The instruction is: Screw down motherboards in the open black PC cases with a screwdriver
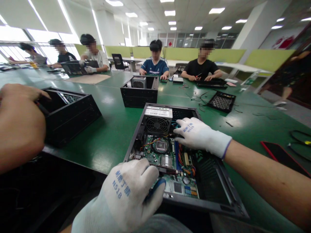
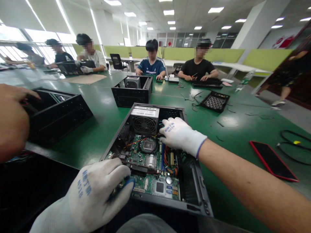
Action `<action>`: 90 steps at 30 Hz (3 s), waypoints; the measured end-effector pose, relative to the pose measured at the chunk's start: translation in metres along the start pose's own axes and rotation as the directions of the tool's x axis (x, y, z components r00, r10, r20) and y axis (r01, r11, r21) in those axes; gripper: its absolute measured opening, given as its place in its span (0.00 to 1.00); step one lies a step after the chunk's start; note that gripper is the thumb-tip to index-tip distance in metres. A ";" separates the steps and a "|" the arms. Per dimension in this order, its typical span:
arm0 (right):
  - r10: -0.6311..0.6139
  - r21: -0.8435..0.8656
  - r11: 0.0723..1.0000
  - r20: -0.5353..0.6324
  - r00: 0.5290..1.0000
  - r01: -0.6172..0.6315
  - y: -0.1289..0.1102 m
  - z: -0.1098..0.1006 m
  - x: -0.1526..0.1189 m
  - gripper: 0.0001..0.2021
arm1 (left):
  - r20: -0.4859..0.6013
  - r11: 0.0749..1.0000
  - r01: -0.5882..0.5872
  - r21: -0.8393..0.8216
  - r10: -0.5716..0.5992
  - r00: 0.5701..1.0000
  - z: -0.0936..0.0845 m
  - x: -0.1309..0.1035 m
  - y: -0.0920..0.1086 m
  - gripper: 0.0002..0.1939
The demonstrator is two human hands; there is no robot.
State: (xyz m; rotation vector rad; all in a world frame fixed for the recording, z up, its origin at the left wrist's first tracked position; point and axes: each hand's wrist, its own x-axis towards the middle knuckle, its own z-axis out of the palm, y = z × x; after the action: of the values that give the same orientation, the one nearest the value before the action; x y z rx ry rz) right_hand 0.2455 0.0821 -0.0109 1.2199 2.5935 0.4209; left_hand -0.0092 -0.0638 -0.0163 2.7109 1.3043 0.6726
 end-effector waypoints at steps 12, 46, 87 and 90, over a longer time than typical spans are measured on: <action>0.131 0.351 0.936 -0.264 0.955 -0.032 0.000 0.001 -0.030 0.21 | 0.232 0.992 -0.045 0.120 0.016 0.973 -0.015 0.023 -0.003 0.09; 0.080 0.368 0.929 -0.320 0.944 0.046 0.000 0.010 -0.037 0.22 | 0.693 0.895 -0.349 0.278 0.065 0.718 0.007 0.083 -0.045 0.15; 0.028 0.320 0.943 -0.345 0.938 0.090 0.002 0.017 -0.035 0.20 | 0.872 0.916 -0.304 0.261 -0.089 0.482 0.022 0.127 -0.022 0.18; 0.055 0.362 0.930 -0.325 0.944 0.070 0.001 0.013 -0.035 0.19 | 0.843 0.934 -0.270 0.232 -0.055 0.535 0.027 0.130 -0.029 0.21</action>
State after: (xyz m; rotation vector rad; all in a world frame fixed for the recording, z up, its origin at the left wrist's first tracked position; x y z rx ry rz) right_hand 0.2726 0.0572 -0.0191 1.3506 3.0713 0.1432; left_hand 0.0516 0.0568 -0.0008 2.6909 1.0005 -0.9141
